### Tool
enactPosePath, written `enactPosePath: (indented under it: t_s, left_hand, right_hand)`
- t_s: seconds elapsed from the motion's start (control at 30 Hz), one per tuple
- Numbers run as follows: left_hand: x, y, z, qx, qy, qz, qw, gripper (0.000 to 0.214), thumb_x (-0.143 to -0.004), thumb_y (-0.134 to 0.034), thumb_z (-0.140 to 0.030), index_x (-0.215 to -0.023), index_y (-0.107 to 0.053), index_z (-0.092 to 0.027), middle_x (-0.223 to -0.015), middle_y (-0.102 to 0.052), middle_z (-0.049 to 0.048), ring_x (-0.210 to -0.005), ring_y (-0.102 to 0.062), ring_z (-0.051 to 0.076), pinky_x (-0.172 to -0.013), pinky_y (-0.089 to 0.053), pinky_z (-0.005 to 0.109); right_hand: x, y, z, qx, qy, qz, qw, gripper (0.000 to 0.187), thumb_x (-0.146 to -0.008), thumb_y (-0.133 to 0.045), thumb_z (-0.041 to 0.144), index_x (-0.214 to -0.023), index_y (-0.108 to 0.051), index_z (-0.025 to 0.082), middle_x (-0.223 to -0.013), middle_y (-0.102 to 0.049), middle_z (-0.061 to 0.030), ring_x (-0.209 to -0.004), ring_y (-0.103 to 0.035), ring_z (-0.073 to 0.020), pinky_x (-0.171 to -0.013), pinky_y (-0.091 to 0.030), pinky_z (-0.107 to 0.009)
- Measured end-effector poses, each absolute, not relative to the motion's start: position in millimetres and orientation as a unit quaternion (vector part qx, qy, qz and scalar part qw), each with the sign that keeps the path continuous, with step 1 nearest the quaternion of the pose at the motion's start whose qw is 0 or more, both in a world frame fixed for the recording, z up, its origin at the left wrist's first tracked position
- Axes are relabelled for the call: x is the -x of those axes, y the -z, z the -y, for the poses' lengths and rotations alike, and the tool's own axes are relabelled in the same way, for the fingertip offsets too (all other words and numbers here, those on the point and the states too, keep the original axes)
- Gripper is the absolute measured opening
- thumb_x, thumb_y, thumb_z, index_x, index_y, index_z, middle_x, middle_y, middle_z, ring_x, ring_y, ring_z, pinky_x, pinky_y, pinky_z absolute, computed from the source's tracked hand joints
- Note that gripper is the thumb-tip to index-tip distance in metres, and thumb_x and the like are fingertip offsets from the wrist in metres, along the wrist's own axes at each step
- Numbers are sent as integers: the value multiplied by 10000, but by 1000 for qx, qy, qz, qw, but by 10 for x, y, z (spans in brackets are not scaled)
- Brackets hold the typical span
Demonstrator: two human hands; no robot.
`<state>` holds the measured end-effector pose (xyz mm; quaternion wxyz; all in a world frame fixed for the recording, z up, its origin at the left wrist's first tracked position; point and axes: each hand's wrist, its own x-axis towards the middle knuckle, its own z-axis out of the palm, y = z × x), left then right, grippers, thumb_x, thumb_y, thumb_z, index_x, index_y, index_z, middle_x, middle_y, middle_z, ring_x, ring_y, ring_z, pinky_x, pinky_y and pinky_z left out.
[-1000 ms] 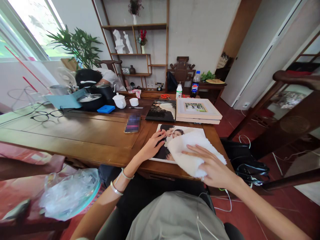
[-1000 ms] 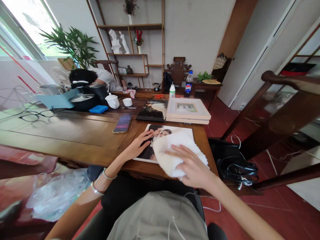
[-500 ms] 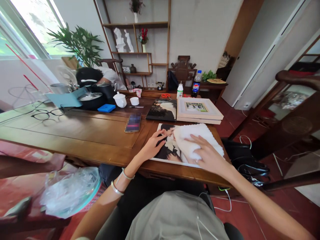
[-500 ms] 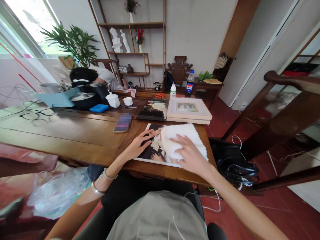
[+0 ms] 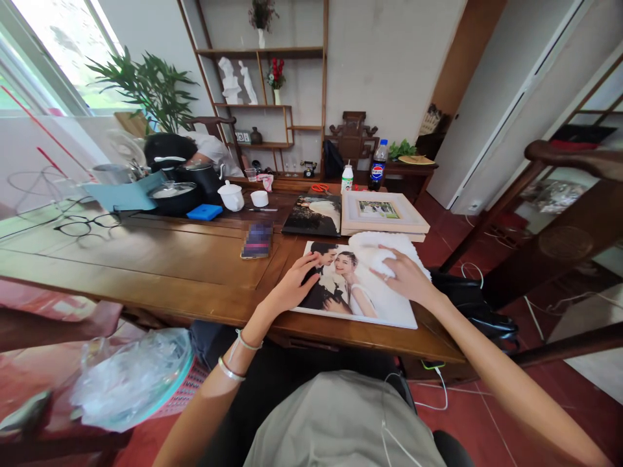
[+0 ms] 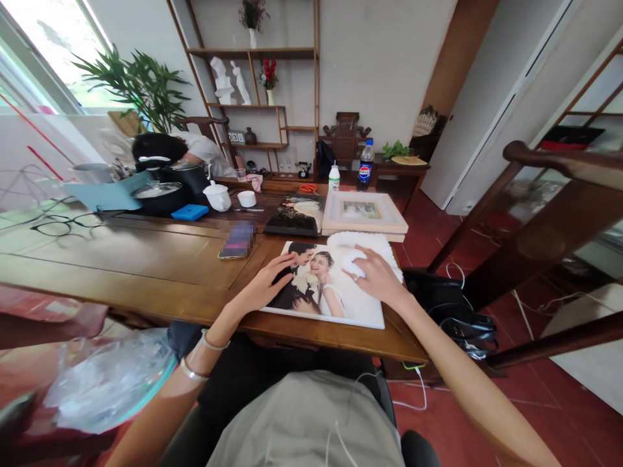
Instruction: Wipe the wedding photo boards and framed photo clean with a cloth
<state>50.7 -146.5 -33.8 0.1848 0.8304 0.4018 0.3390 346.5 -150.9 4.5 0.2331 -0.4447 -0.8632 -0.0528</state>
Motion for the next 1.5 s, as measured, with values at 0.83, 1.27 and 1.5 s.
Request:
enactPosePath:
  t_s: [0.83, 1.27, 1.5]
  left_hand:
    - [-469, 384, 1423, -830, -339, -391, 210, 427, -941, -297, -225, -1329, -472, -194, -1455, -399, 63, -1381, -293, 187, -1156, -230, 405]
    - [-489, 283, 1380, -816, -364, -410, 182, 363, -945, -321, -233, -1178, -584, -141, -1279, -568, 105, -1244, -472, 202, -1104, -331, 398]
    - [-609, 340, 1232, -804, -372, -454, 101, 265, -910, -433, -224, -1075, -622, -136, -1198, -604, 127, -1167, -523, 231, -1047, -389, 429]
  right_hand:
    - [-3242, -77, 1490, 440, 85, 873, 191, 196, -685, -562, 84, -796, -713, 141, -1274, -574, -155, -1249, -449, -337, -990, -398, -503]
    - [-2888, -233, 2468, 359, -13, 923, 141, 234, -661, -603, 147, -863, -718, 182, -1323, -545, -110, -1276, -419, -321, -1054, -340, -473]
    - [-3238, -204, 1751, 486, 63, 858, 155, 187, -797, -546, 216, -857, -703, 136, -1275, -560, -183, -1113, -566, -292, -908, -467, -403]
